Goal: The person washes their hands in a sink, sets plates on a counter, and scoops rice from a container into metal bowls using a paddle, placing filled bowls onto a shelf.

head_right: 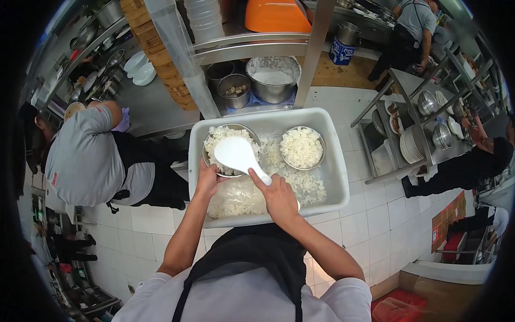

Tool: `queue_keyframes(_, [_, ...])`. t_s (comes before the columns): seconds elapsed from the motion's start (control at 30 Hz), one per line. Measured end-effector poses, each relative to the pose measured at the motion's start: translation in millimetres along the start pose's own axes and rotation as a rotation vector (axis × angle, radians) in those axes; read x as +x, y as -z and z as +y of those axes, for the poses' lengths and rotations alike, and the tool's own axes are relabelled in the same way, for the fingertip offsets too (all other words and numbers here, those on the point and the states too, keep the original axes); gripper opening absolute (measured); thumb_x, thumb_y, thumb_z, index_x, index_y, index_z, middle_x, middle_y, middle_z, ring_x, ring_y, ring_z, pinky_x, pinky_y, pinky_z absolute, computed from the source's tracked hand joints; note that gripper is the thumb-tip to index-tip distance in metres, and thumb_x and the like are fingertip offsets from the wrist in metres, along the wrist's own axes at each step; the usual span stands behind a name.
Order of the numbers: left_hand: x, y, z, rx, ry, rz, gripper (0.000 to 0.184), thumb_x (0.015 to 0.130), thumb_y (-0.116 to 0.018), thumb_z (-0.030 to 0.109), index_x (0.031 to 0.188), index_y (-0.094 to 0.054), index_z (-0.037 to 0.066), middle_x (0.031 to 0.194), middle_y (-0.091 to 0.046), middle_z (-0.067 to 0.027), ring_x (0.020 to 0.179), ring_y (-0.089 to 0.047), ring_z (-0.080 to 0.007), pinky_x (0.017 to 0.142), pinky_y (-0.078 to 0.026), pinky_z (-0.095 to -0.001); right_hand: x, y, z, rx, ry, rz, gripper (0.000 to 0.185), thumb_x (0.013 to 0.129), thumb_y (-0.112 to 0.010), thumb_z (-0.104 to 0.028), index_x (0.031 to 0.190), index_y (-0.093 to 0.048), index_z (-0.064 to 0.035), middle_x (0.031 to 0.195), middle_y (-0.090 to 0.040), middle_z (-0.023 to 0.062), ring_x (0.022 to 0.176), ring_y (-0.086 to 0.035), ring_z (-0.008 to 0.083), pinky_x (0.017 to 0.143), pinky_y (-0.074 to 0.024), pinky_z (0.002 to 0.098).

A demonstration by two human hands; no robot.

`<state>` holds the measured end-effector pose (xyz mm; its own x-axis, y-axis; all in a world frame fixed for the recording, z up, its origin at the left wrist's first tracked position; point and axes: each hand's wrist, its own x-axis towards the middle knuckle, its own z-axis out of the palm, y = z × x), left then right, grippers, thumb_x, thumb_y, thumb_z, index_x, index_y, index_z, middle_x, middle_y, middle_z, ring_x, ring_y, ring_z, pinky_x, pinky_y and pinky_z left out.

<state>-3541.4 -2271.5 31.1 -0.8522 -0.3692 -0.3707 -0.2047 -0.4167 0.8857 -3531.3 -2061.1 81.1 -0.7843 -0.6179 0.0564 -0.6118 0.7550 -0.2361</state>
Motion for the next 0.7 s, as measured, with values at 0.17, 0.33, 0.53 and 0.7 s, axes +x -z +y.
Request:
queue_keyframes(0.17, [-1.4, 3.8, -5.7, -0.034, -0.035, -0.026, 0.067, 0.069, -0.030, -0.008, 0.131, -0.015, 0.012, 0.116, -0.042, -0.0201, 0.089, -0.059, -0.0311, 0.057, -0.058, -0.0348, 19.3, 15.9, 10.1, 0.178, 0.010, 0.025, 0.076, 0.068, -0.049, 0.005, 0.134, -0.027, -0.0259, 0.079, -0.045, 0.0180, 0.068, -0.051, 0.0314, 0.063, -0.0444, 0.0404])
queue_keyframes(0.33, [-5.6, 0.6, -7.6, 0.009, -0.038, -0.060, 0.066, 0.070, -0.030, -0.008, 0.131, -0.015, 0.012, 0.116, -0.043, -0.0190, 0.089, -0.059, -0.0301, 0.057, -0.058, -0.0344, 59.8, 15.3, 16.9, 0.121, 0.082, 0.110, 0.072, 0.069, -0.047, 0.006, 0.131, -0.033, -0.0276, 0.076, -0.044, 0.0172, 0.065, -0.050, 0.0311, 0.059, -0.0448, 0.0390])
queue_keyframes(0.53, [-7.0, 3.0, -4.1, 0.008, -0.013, -0.056, 0.065, 0.071, -0.031, -0.008, 0.131, -0.015, 0.013, 0.115, -0.044, -0.0181, 0.088, -0.059, -0.0289, 0.056, -0.058, -0.0335, 27.1, 32.3, 14.9, 0.033, 0.160, -0.072, 0.072, 0.070, -0.048, 0.005, 0.131, -0.032, -0.0306, 0.081, -0.047, 0.0162, 0.073, -0.053, 0.0292, 0.068, -0.0453, 0.0376])
queue_keyframes(0.7, [-0.6, 9.2, -8.7, -0.008, -0.005, 0.003, 0.065, 0.071, -0.030, -0.009, 0.131, -0.014, 0.011, 0.115, -0.044, -0.0188, 0.087, -0.060, -0.0289, 0.056, -0.058, -0.0328, 5.2, 39.5, 17.3, -0.034, 0.113, 0.037, 0.069, 0.071, -0.046, 0.004, 0.129, -0.036, -0.0305, 0.076, -0.043, 0.0126, 0.068, -0.049, 0.0273, 0.066, -0.0434, 0.0367])
